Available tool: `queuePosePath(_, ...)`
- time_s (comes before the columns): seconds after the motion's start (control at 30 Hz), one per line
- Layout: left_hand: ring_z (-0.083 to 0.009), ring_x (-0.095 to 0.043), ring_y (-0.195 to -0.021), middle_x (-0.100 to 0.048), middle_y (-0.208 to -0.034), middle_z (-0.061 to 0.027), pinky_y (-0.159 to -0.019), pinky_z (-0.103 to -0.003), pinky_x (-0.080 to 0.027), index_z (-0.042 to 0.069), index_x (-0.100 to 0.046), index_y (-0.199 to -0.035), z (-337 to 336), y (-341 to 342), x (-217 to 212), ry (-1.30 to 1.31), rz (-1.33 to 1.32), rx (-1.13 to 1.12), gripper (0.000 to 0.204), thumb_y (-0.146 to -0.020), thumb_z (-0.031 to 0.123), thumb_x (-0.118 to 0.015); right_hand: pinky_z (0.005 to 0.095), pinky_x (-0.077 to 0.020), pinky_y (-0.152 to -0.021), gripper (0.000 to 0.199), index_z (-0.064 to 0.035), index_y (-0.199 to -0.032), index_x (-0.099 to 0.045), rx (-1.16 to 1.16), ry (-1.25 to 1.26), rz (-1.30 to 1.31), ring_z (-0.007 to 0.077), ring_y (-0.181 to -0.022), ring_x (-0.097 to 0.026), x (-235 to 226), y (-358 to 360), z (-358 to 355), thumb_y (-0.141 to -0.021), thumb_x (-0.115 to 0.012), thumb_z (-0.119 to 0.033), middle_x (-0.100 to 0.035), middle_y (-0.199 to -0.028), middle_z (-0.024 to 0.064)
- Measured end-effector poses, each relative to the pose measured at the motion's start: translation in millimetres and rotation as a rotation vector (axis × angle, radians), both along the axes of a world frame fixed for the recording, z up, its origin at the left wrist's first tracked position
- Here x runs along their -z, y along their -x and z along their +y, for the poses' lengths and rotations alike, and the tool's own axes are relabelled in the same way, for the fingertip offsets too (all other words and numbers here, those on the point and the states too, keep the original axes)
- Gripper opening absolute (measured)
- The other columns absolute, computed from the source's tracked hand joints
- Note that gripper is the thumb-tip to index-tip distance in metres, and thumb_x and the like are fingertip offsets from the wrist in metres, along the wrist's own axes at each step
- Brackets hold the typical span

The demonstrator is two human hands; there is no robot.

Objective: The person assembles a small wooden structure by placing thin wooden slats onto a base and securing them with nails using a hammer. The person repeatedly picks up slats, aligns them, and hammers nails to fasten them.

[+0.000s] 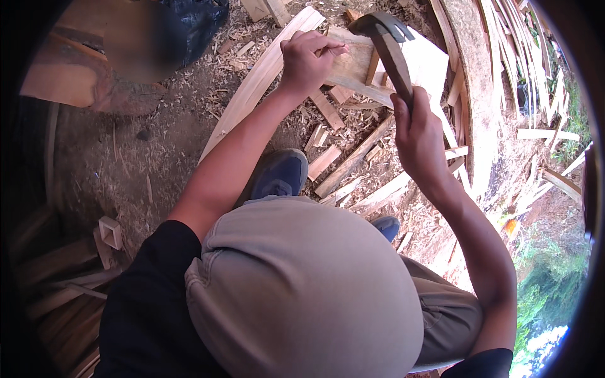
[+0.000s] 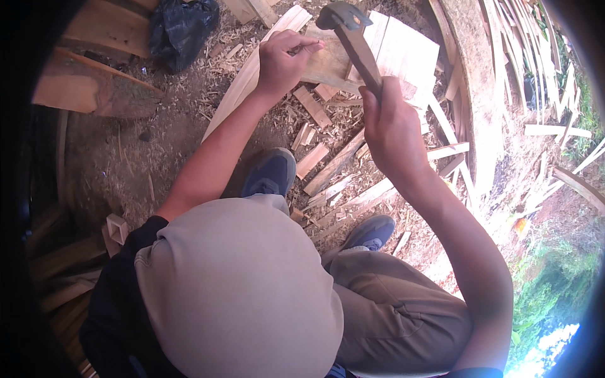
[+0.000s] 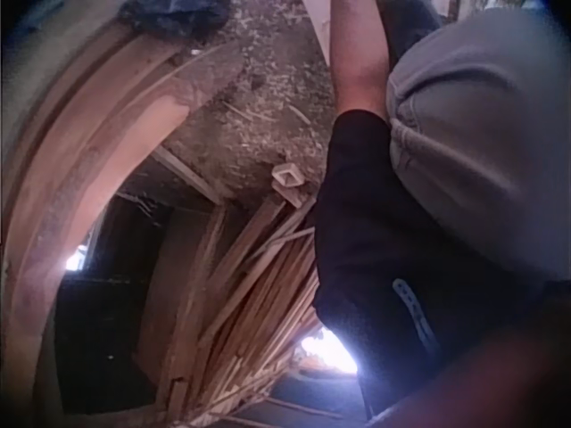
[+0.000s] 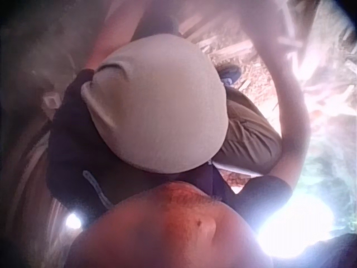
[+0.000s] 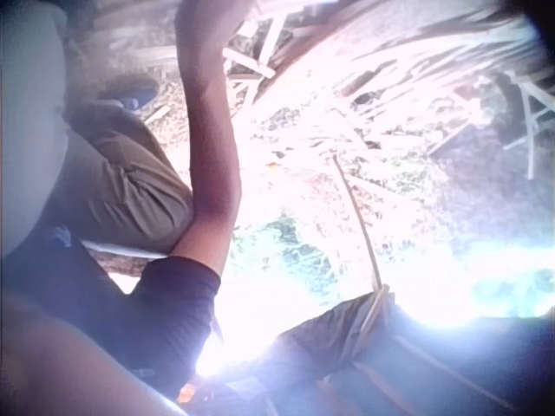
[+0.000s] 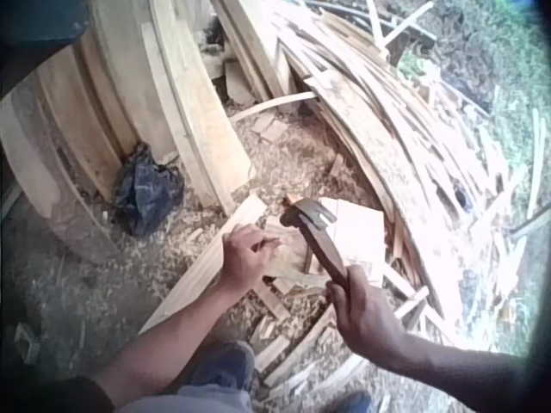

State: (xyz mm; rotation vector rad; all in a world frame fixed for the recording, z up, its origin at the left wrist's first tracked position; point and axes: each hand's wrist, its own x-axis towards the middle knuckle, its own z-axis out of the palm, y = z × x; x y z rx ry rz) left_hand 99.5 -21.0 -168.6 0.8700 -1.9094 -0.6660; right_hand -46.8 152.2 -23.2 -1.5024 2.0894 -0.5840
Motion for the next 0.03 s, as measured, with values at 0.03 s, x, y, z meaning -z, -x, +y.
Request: queuePosePath(0.03, -0.0185, -0.07, -0.077, -0.075, -0.083, -0.0058, -0.071, -0.033, -0.053, 0.011, -0.082, -0.089, -0.2, -0.6, -0.2, -0.005, -0.007, 0.003, 0.008, -0.084, 0.017, -0.083, 0.0606, -0.0447, -0.061, 0.023, -0.0041, -0.107, -0.045, 0.004, -0.005, -0.008, 0.0549, -0.074, -0.064, 1.1, 0.6, -0.7, -0.107, -0.055, -0.025, -0.066, -0.079, 0.0328)
